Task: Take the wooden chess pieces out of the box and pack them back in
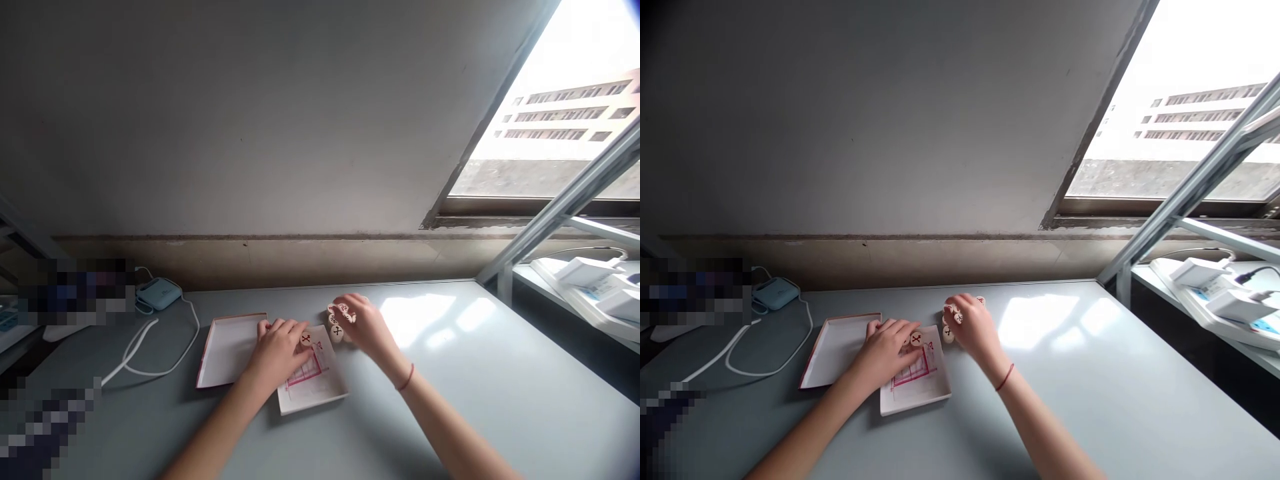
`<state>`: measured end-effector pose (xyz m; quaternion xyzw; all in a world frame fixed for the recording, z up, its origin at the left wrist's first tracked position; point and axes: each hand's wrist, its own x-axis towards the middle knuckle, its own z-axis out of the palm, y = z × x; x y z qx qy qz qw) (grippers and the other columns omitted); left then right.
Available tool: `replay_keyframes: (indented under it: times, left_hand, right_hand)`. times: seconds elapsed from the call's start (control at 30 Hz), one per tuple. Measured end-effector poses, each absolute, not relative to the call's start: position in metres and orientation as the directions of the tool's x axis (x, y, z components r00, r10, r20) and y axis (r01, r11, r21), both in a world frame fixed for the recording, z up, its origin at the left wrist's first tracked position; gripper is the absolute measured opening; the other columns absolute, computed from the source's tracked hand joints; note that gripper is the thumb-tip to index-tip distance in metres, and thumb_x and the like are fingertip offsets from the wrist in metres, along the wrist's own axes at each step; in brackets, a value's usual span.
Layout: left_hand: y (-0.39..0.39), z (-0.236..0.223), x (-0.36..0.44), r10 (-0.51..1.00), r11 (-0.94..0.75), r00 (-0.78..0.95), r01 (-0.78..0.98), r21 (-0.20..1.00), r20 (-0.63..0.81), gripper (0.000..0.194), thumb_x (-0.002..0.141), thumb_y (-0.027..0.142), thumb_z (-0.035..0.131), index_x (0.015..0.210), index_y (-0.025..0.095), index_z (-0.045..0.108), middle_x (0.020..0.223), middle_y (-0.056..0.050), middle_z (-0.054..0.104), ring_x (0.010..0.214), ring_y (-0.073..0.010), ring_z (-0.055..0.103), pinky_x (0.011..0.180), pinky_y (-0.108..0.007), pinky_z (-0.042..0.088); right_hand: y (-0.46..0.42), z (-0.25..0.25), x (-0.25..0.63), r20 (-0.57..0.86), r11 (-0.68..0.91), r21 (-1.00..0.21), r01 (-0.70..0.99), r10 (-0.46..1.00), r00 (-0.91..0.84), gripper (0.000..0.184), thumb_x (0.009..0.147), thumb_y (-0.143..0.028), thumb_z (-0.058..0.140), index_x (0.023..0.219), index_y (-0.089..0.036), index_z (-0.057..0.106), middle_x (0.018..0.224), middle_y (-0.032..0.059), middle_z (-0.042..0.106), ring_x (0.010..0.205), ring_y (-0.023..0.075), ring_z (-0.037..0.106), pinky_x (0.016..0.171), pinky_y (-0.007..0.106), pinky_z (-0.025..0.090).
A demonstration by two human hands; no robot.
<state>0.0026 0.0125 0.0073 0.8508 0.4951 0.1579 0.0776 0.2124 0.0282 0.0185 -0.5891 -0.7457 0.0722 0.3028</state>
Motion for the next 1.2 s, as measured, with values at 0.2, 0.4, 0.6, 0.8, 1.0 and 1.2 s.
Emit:
replay_keyframes:
  times: [0.2, 0.4, 0.6, 0.8, 1.0, 1.2]
  left_hand:
    - [0.015, 0.004, 0.009, 0.839, -0.539, 0.504, 0.820, 0.193, 0.203, 0.020, 0.087, 0.023, 0.056, 0.105, 0.025, 0.063, 0.093, -0.005, 0.070, 0.088, -0.0229, 0.060, 0.083, -0.040, 0.036]
    - [0.016, 0.005, 0.007, 0.831, -0.552, 0.523, 0.817, 0.166, 0.187, 0.020, 0.088, 0.019, 0.053, 0.105, 0.024, 0.063, 0.092, -0.004, 0.070, 0.086, -0.0219, 0.060, 0.084, -0.041, 0.036]
    - [0.014, 0.010, 0.005, 0.825, -0.554, 0.498, 0.807, 0.206, 0.267, 0.035, 0.088, 0.029, 0.056, 0.122, 0.026, 0.057, 0.112, -0.007, 0.066, 0.103, -0.0260, 0.057, 0.089, -0.043, 0.040]
    - [0.015, 0.024, 0.013, 0.763, -0.645, 0.520, 0.643, 0.412, 0.384, 0.054, 0.091, 0.031, 0.053, 0.142, 0.029, 0.034, 0.123, -0.007, 0.058, 0.109, -0.0221, 0.058, 0.090, -0.037, 0.048]
    - [0.013, 0.024, 0.020, 0.784, -0.608, 0.517, 0.532, 0.589, 0.342, 0.041, 0.092, 0.022, 0.047, 0.133, 0.031, 0.045, 0.117, -0.003, 0.059, 0.098, -0.0162, 0.063, 0.082, -0.028, 0.054]
    - [0.014, 0.015, 0.021, 0.845, -0.521, 0.462, 0.596, 0.611, 0.269, 0.019, 0.086, 0.013, 0.051, 0.099, 0.023, 0.060, 0.108, -0.003, 0.057, 0.077, -0.0127, 0.064, 0.071, -0.027, 0.054]
  right_hand:
    - [0.073, 0.030, 0.254, -0.002, -0.242, -0.182, 0.953, 0.969, 0.246, 0.031, 0.089, -0.035, 0.043, 0.100, -0.016, 0.065, 0.092, 0.0133, 0.068, 0.090, 0.0262, 0.063, 0.063, 0.029, 0.042]
    - [0.087, 0.028, 0.257, -0.159, -0.252, -0.177, 0.952, 0.961, 0.225, 0.022, 0.080, -0.033, 0.054, 0.078, -0.016, 0.068, 0.078, 0.0128, 0.068, 0.070, 0.0245, 0.065, 0.052, 0.027, 0.038]
    - [0.072, 0.041, 0.246, -0.040, -0.200, -0.222, 0.954, 0.980, 0.196, 0.021, 0.085, -0.023, 0.047, 0.092, -0.017, 0.066, 0.086, 0.0123, 0.070, 0.079, 0.0232, 0.065, 0.058, 0.026, 0.039]
    - [0.014, 0.053, 0.211, 0.147, 0.260, -0.688, 0.677, 0.964, -0.221, 0.019, 0.089, -0.039, 0.050, 0.097, -0.025, 0.061, 0.083, 0.0010, 0.070, 0.070, 0.0150, 0.064, 0.061, 0.024, 0.045]
    - [-0.008, 0.038, 0.200, 0.255, 0.353, -0.819, 0.452, 0.930, -0.264, 0.024, 0.092, -0.043, 0.048, 0.100, -0.024, 0.060, 0.090, 0.0035, 0.067, 0.077, 0.0149, 0.063, 0.061, 0.026, 0.048]
    - [-0.005, 0.028, 0.207, 0.207, 0.249, -0.876, 0.413, 0.967, -0.145, 0.026, 0.090, -0.045, 0.050, 0.095, -0.021, 0.059, 0.086, 0.0049, 0.064, 0.069, 0.0143, 0.060, 0.057, 0.027, 0.052]
